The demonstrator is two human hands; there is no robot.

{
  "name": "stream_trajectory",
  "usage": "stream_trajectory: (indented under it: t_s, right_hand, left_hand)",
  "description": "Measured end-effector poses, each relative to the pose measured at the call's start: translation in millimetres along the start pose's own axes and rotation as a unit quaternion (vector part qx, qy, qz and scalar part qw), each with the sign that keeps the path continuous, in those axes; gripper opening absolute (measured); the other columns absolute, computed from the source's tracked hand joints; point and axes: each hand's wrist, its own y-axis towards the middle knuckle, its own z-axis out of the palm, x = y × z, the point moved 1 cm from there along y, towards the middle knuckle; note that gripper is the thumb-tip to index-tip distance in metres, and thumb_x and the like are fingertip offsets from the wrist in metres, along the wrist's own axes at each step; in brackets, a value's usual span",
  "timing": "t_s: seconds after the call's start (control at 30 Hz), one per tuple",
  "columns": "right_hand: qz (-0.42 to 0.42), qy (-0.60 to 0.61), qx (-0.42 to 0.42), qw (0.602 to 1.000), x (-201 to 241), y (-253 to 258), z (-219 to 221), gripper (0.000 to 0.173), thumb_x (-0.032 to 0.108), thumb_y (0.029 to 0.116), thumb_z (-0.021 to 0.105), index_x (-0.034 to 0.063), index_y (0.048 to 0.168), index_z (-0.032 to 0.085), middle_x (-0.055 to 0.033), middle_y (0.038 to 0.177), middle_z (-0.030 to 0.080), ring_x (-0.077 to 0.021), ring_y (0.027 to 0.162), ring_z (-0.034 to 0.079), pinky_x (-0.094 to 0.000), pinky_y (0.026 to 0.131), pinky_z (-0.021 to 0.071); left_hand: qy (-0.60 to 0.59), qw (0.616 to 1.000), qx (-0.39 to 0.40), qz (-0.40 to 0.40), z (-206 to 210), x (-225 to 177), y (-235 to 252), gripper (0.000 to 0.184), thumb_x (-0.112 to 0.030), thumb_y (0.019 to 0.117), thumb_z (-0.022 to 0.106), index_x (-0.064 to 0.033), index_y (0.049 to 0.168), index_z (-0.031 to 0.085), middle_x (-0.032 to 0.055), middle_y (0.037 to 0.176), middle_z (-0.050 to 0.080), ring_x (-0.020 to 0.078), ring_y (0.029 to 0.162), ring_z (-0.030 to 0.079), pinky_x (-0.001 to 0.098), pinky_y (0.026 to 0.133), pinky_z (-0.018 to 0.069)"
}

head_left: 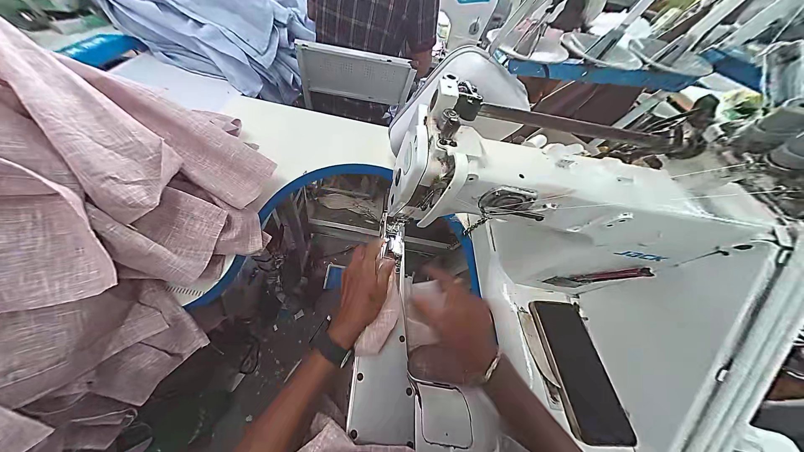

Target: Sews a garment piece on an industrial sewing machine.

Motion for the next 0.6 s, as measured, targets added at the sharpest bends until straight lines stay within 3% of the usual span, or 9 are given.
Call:
stream_trajectory:
  t_s: [0.07, 0.1, 0.17, 0.23, 0.3, 0.37, 0.47, 0.53, 0.6]
  right_hand:
    - [0.209, 0.008, 0.170, 0.963, -36.5, 32.4, -5.8, 0.050, 0.032, 0.0990, 0.068, -0.0052, 0.131, 0.062, -0.0303, 0.114, 0.069, -0.0477, 0.111, 0.066, -0.0635, 0.097, 0.0482]
    - [0.231, 0.011, 0.224, 0.947, -45.5, 41.7, -0.5, 0.047, 0.030, 0.0997, 0.068, -0.0046, 0.130, 0.062, -0.0291, 0.120, 0.067, -0.0459, 0.118, 0.062, -0.0616, 0.103, 0.0449]
    - [0.200, 0.014, 0.242, 0.949, -27.6, 56.3, 0.3, 0.047, 0.028, 0.1000, 0.066, -0.0040, 0.133, 0.061, -0.0279, 0.125, 0.066, -0.0439, 0.121, 0.062, -0.0589, 0.105, 0.0441]
    - [0.209, -0.029, 0.252, 0.944, -7.5, 68.2, -1.2, 0.060, 0.039, 0.0988, 0.067, -0.0031, 0.139, 0.054, -0.0264, 0.122, 0.067, -0.0422, 0.117, 0.064, -0.0579, 0.099, 0.0477]
    - [0.245, -0.094, 0.362, 0.894, -19.8, 70.1, 8.3, 0.060, 0.039, 0.0992, 0.066, -0.0107, 0.131, 0.056, -0.0326, 0.129, 0.061, -0.0477, 0.126, 0.057, -0.0639, 0.101, 0.0447]
    - [0.245, -0.134, 0.443, 0.852, -38.2, 62.6, 14.2, 0.049, 0.034, 0.1031, 0.059, -0.0107, 0.122, 0.061, -0.0328, 0.129, 0.061, -0.0477, 0.126, 0.057, -0.0644, 0.101, 0.0448]
    - [0.179, -0.040, 0.275, 0.944, -20.1, 46.5, -0.4, 0.033, 0.021, 0.1071, 0.051, -0.0071, 0.116, 0.066, -0.0289, 0.112, 0.068, -0.0451, 0.112, 0.064, -0.0606, 0.097, 0.0465]
    - [0.082, 0.028, 0.073, 0.994, 0.5, 37.8, 2.1, 0.029, 0.013, 0.1033, 0.054, -0.0033, 0.120, 0.070, -0.0244, 0.105, 0.073, -0.0418, 0.100, 0.072, -0.0588, 0.089, 0.0538]
    - [-0.030, 0.067, -0.075, 0.994, 6.8, 30.6, 14.3, 0.022, 0.009, 0.0970, 0.059, -0.0012, 0.105, 0.077, -0.0180, 0.091, 0.076, -0.0333, 0.082, 0.075, -0.0502, 0.073, 0.0597]
  left_hand:
    - [0.025, 0.998, 0.048, -0.029, -5.6, -2.3, -13.4, 0.063, -0.040, 0.0990, 0.062, -0.0129, 0.154, 0.048, 0.0217, 0.115, 0.062, 0.0324, 0.091, 0.064, 0.0488, 0.081, 0.0523]
    - [0.027, 0.997, 0.058, -0.038, -7.8, -2.1, -17.1, 0.072, -0.044, 0.0951, 0.068, -0.0145, 0.157, 0.044, 0.0212, 0.117, 0.061, 0.0311, 0.090, 0.063, 0.0474, 0.080, 0.0520]
    - [0.010, 0.999, 0.021, -0.021, -5.6, -3.0, -16.7, 0.092, -0.046, 0.0827, 0.081, -0.0084, 0.156, 0.042, 0.0259, 0.129, 0.057, 0.0348, 0.098, 0.064, 0.0491, 0.084, 0.0541]
    - [0.000, 0.999, -0.041, 0.030, 1.1, -1.0, -22.1, 0.090, -0.047, 0.0719, 0.087, -0.0020, 0.143, 0.056, 0.0321, 0.137, 0.052, 0.0439, 0.113, 0.059, 0.0526, 0.093, 0.0525]
    - [0.034, 0.994, -0.058, 0.089, 2.5, 7.4, -32.5, 0.063, -0.053, 0.0855, 0.070, -0.0080, 0.129, 0.069, 0.0348, 0.145, 0.047, 0.0522, 0.128, 0.050, 0.0586, 0.101, 0.0457]
    - [0.068, 0.988, -0.059, 0.128, 3.8, 10.4, -34.6, 0.042, -0.035, 0.1014, 0.049, -0.0153, 0.131, 0.071, 0.0298, 0.152, 0.045, 0.0539, 0.139, 0.042, 0.0651, 0.106, 0.0397]
    - [0.057, 0.987, -0.059, 0.140, 8.3, 8.3, -29.2, 0.037, -0.010, 0.1017, 0.047, -0.0069, 0.131, 0.069, 0.0146, 0.149, 0.057, 0.0456, 0.142, 0.046, 0.0700, 0.113, 0.0320]
    - [0.074, 0.987, -0.039, 0.138, 7.1, 5.7, -24.8, 0.040, -0.016, 0.1004, 0.051, -0.0023, 0.135, 0.064, 0.0126, 0.149, 0.057, 0.0443, 0.144, 0.044, 0.0719, 0.115, 0.0249]
    - [0.114, 0.980, -0.050, 0.155, 7.2, 4.9, -23.5, 0.038, -0.019, 0.0997, 0.052, -0.0037, 0.131, 0.068, 0.0136, 0.149, 0.057, 0.0477, 0.142, 0.044, 0.0745, 0.112, 0.0265]
